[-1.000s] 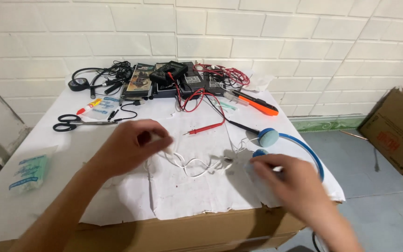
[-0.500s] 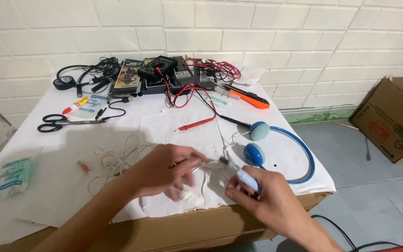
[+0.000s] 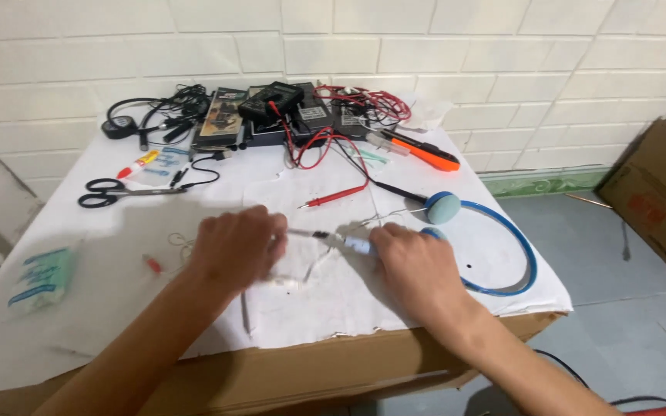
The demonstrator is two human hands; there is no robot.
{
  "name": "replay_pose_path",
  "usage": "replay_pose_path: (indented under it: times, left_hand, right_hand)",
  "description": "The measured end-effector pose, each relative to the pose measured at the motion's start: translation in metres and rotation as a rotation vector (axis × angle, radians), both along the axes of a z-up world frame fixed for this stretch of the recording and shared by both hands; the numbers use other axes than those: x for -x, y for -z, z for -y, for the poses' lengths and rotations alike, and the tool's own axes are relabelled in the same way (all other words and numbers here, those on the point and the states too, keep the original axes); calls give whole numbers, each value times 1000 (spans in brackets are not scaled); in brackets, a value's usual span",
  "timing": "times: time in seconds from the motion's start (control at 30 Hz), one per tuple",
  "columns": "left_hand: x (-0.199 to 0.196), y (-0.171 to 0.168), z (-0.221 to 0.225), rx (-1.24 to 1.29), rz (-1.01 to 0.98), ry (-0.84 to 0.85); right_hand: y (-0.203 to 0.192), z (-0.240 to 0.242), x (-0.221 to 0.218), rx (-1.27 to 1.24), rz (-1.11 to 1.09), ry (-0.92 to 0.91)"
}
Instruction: Assembling and wiring components of a neckband headphone, including stripping wires and fitting internal parts into the housing.
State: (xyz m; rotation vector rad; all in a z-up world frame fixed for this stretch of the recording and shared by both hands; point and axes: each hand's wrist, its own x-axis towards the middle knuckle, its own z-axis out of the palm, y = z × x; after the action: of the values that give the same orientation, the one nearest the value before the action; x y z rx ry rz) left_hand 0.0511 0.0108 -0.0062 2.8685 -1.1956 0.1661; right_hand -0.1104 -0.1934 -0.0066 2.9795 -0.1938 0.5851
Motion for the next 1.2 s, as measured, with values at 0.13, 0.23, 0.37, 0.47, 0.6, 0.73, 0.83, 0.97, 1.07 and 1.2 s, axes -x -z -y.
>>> replay_pose_path:
  times: [0.13, 0.23, 0.37, 0.47, 0.6, 0.73, 0.83, 0.97, 1.07, 1.2]
  left_hand:
    - [-4, -6, -4, 11, 203, -51]
    - [-10, 1, -5, 154, 156, 36]
    - [-33, 34, -7, 200, 208, 341]
    - [-36, 39, -8, 83, 266, 349]
    - [-31, 27, -13, 76, 134, 302]
    - [-16, 0, -14, 286, -67, 274]
    - [-19, -21, -23, 791, -251, 519]
    - [-12, -57, -64, 479, -617, 344]
    - [-8, -50, -75, 364, -550, 333]
    - [1, -27, -71, 321, -213, 335]
  right_hand:
    - [5, 6, -6, -48, -26, 59]
    - [-9, -7, 9, -396, 96, 63]
    - [-3, -26, 10, -494, 73, -53]
    - [7, -26, 1, -281, 21, -1]
    - [3, -9, 11, -312, -52, 219]
    - [-24, -33, 23, -324, 179, 37]
    - [-13, -34, 12, -278, 8, -211]
    - [-8, -18, 14, -160, -61, -34]
    - [-27, -19, 24, -241, 15, -6]
    - [-20, -33, 12, -365, 56, -504]
